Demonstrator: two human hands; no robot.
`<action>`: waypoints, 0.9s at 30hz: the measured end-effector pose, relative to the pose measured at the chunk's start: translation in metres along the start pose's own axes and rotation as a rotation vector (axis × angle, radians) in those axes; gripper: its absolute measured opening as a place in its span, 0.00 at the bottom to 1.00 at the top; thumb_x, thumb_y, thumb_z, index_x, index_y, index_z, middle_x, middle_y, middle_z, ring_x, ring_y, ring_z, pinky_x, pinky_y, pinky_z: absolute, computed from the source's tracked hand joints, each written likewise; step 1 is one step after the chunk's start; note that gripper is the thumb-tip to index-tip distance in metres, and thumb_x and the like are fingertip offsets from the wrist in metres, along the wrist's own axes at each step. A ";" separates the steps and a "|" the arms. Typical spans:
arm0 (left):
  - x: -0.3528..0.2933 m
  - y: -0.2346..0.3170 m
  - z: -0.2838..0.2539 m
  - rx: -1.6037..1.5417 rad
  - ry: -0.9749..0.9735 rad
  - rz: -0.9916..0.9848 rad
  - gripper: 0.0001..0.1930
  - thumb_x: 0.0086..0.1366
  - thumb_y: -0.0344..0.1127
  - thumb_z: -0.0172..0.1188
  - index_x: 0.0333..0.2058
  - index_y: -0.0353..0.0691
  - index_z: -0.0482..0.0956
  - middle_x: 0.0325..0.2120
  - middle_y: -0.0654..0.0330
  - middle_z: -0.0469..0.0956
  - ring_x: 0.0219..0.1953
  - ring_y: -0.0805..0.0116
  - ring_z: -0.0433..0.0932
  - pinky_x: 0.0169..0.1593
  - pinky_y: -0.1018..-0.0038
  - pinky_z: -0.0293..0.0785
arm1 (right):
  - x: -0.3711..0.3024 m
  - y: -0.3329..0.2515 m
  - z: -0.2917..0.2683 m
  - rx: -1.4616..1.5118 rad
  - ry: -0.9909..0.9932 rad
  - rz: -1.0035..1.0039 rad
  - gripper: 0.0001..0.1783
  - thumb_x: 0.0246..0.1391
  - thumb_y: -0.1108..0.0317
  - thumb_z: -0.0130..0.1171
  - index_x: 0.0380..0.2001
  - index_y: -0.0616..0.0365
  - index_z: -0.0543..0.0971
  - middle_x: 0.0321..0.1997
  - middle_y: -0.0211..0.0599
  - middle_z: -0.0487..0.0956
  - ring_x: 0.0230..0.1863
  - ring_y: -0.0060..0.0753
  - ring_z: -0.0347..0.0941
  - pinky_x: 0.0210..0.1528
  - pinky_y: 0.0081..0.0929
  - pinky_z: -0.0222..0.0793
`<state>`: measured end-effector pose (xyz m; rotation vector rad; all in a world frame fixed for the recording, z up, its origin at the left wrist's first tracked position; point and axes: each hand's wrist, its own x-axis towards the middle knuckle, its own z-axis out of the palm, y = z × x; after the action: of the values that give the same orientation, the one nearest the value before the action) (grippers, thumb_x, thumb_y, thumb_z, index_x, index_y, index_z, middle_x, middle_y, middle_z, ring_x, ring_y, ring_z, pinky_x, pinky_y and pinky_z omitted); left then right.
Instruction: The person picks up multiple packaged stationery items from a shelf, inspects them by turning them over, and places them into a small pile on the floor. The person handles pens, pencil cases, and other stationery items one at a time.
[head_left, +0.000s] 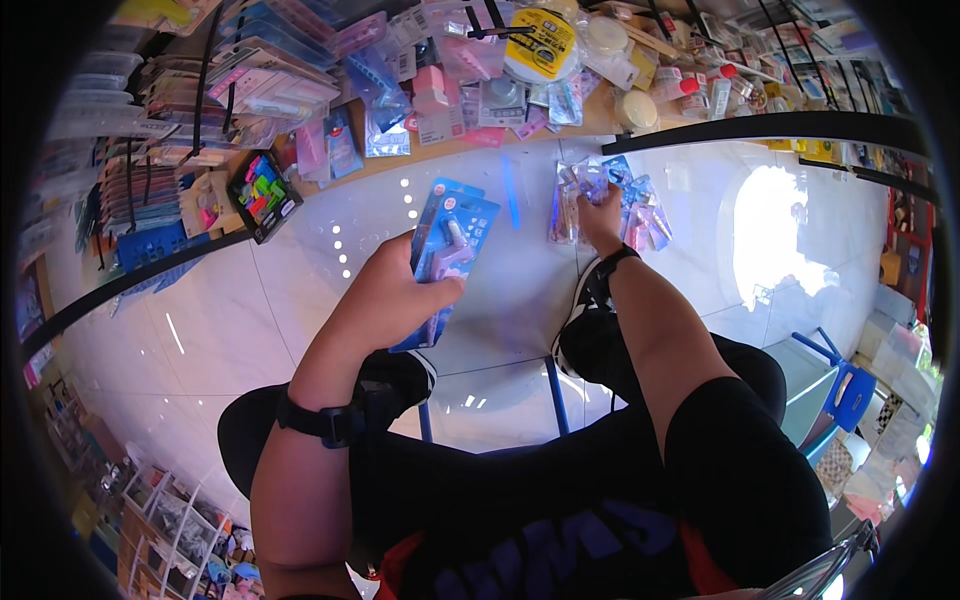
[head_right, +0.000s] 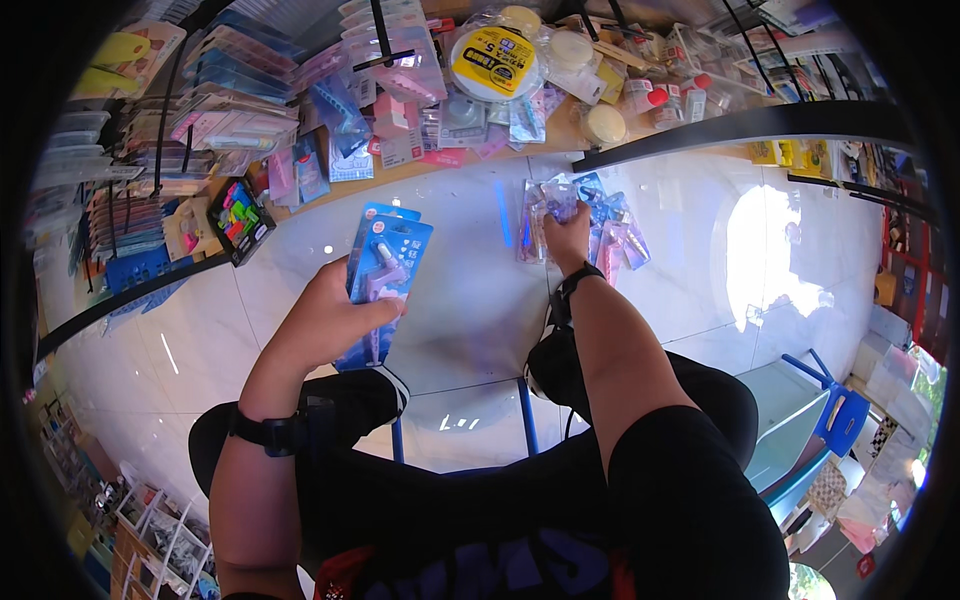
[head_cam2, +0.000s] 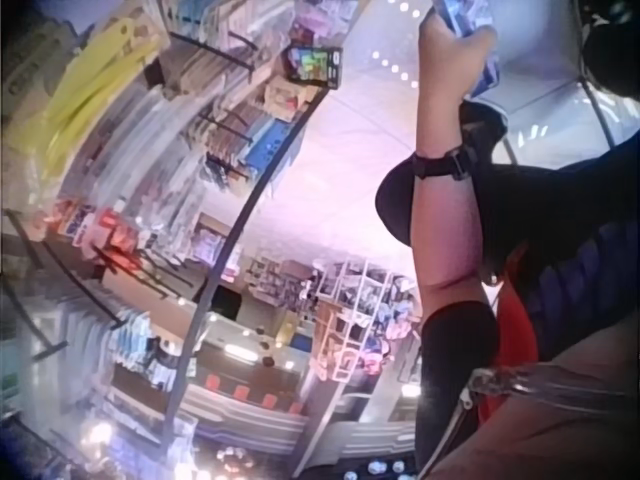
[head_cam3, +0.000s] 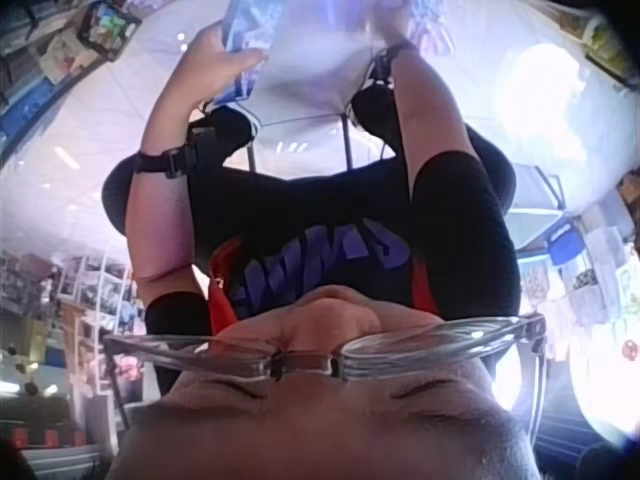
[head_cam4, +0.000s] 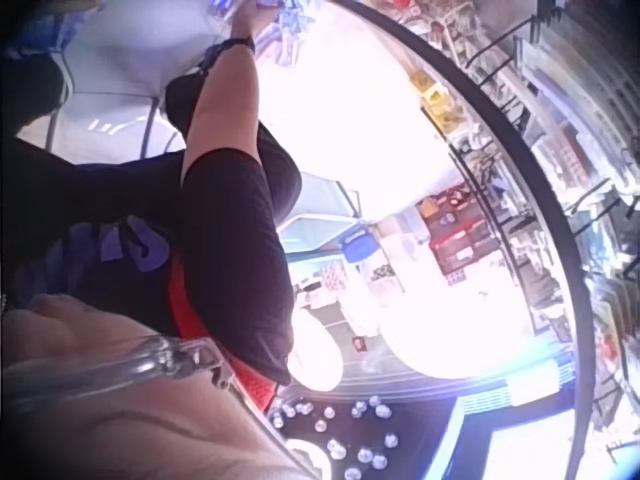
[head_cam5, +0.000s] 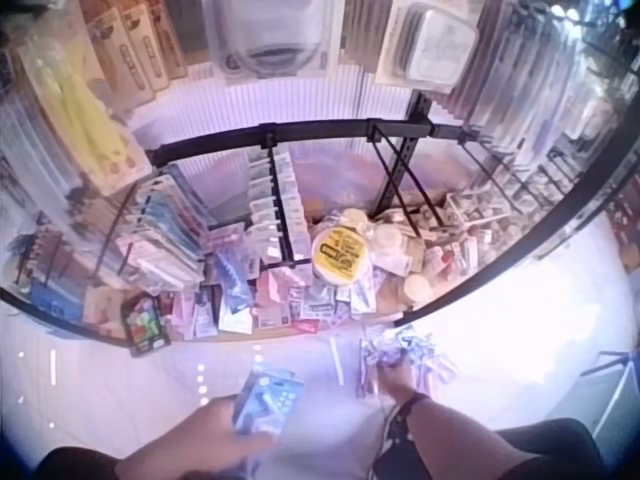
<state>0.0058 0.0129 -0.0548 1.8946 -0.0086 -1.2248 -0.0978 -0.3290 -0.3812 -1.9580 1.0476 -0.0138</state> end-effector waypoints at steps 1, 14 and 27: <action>-0.001 0.001 0.000 0.000 0.003 -0.006 0.17 0.62 0.37 0.71 0.47 0.37 0.82 0.38 0.58 0.86 0.40 0.68 0.85 0.50 0.67 0.80 | 0.002 0.002 0.005 0.040 -0.051 0.038 0.44 0.50 0.62 0.71 0.66 0.69 0.64 0.58 0.62 0.78 0.60 0.57 0.78 0.64 0.42 0.72; 0.004 0.001 0.000 0.023 -0.015 0.006 0.18 0.62 0.39 0.71 0.47 0.37 0.81 0.37 0.58 0.84 0.39 0.67 0.84 0.50 0.66 0.80 | -0.003 -0.015 0.027 -0.366 -0.038 0.220 0.54 0.40 0.43 0.76 0.63 0.67 0.68 0.71 0.62 0.67 0.74 0.60 0.63 0.75 0.46 0.62; 0.006 0.001 0.002 0.024 -0.020 0.030 0.17 0.63 0.38 0.71 0.47 0.37 0.81 0.37 0.59 0.84 0.38 0.67 0.83 0.49 0.66 0.80 | 0.013 0.010 0.036 -0.222 -0.153 0.230 0.50 0.36 0.51 0.78 0.58 0.72 0.70 0.58 0.60 0.81 0.60 0.57 0.80 0.62 0.42 0.76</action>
<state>0.0081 0.0087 -0.0592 1.8960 -0.0622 -1.2288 -0.0825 -0.3150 -0.4148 -1.9858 1.2071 0.3878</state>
